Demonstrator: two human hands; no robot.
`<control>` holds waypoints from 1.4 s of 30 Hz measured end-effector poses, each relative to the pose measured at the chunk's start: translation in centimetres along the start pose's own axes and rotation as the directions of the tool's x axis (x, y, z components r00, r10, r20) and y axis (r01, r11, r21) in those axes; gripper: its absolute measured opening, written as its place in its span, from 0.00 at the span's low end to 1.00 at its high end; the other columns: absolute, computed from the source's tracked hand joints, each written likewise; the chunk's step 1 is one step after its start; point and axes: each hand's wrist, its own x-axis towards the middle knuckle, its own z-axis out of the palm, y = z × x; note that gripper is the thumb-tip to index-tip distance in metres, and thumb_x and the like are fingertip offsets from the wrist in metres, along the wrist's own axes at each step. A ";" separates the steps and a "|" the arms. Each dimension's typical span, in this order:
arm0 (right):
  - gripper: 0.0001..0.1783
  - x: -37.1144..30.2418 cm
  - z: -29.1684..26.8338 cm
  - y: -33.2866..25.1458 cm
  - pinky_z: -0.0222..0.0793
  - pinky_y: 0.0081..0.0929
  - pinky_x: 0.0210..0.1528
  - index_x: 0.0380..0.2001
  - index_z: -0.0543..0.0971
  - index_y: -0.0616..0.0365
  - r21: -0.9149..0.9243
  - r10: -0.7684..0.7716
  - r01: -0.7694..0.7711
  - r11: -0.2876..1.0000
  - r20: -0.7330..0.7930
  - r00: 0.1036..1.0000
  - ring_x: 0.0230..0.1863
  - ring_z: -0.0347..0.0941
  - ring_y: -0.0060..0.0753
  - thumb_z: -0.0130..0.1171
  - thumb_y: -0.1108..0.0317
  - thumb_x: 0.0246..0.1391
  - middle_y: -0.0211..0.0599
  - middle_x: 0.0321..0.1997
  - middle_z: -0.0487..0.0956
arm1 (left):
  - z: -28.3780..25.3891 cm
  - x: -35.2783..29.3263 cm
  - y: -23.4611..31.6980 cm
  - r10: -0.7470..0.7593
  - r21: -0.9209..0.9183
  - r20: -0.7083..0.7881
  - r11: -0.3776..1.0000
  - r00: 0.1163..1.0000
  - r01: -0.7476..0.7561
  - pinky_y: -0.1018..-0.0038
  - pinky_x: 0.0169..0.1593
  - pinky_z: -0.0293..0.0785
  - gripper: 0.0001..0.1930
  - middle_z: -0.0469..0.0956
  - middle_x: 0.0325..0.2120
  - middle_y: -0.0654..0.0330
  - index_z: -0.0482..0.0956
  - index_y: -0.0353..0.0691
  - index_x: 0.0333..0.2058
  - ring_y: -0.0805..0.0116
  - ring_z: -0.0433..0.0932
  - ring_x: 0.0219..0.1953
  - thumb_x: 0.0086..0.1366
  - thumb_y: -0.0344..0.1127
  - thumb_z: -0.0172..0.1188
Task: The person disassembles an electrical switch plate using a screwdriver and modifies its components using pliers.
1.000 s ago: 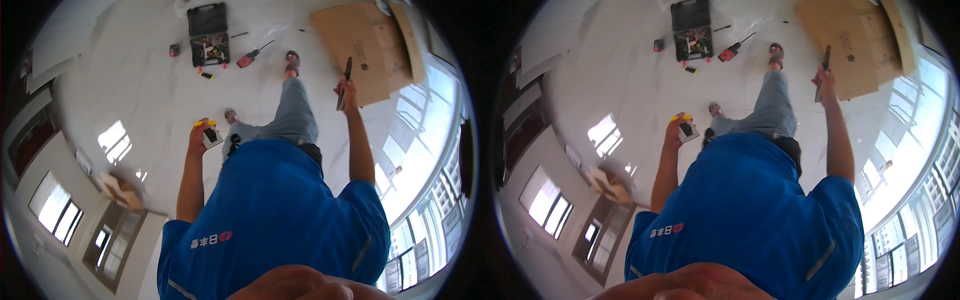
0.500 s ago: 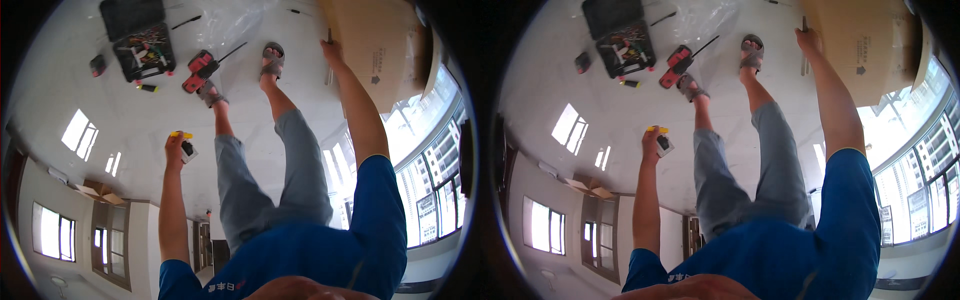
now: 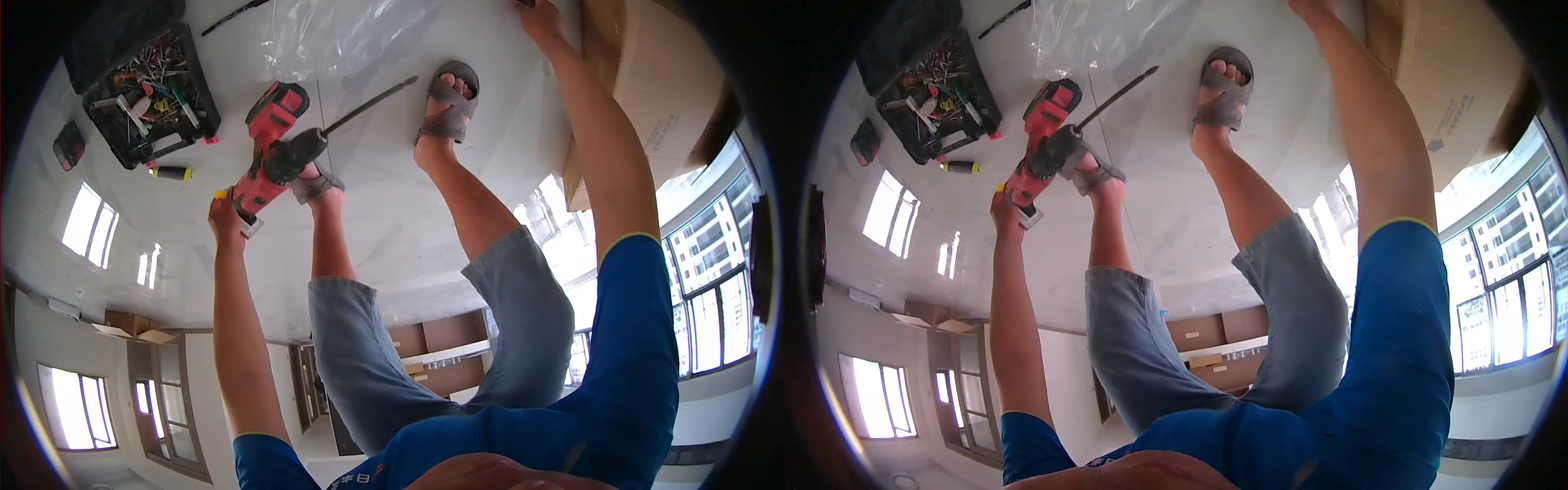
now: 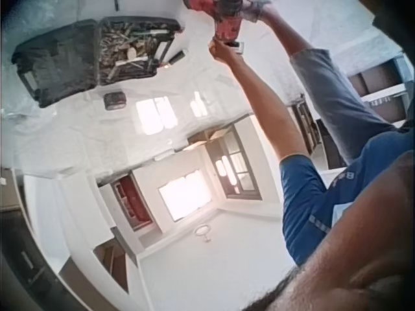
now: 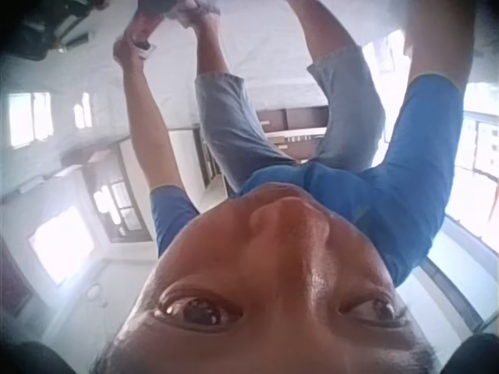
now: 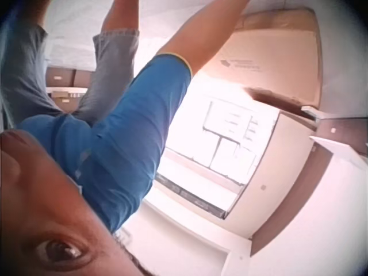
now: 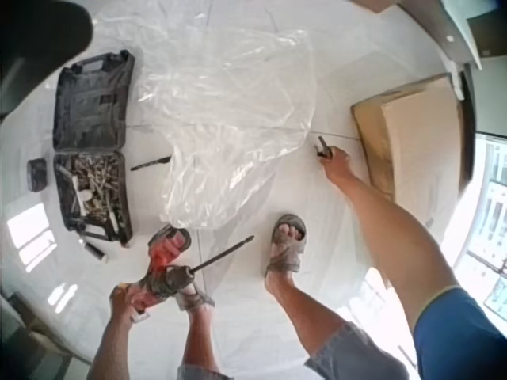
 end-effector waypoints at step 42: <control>0.12 -78.9 -55.7 -45.4 0.69 0.22 0.46 0.47 0.76 0.63 0.995 -0.755 0.096 0.027 -0.043 0.654 0.39 0.72 0.20 0.55 0.66 0.66 0.34 0.42 0.79 | -37.7 -79.2 9.2 0.930 -0.421 0.119 0.364 0.347 -0.831 0.76 0.44 0.71 0.06 0.79 0.40 0.58 0.80 0.34 0.37 0.73 0.74 0.40 0.68 0.32 0.60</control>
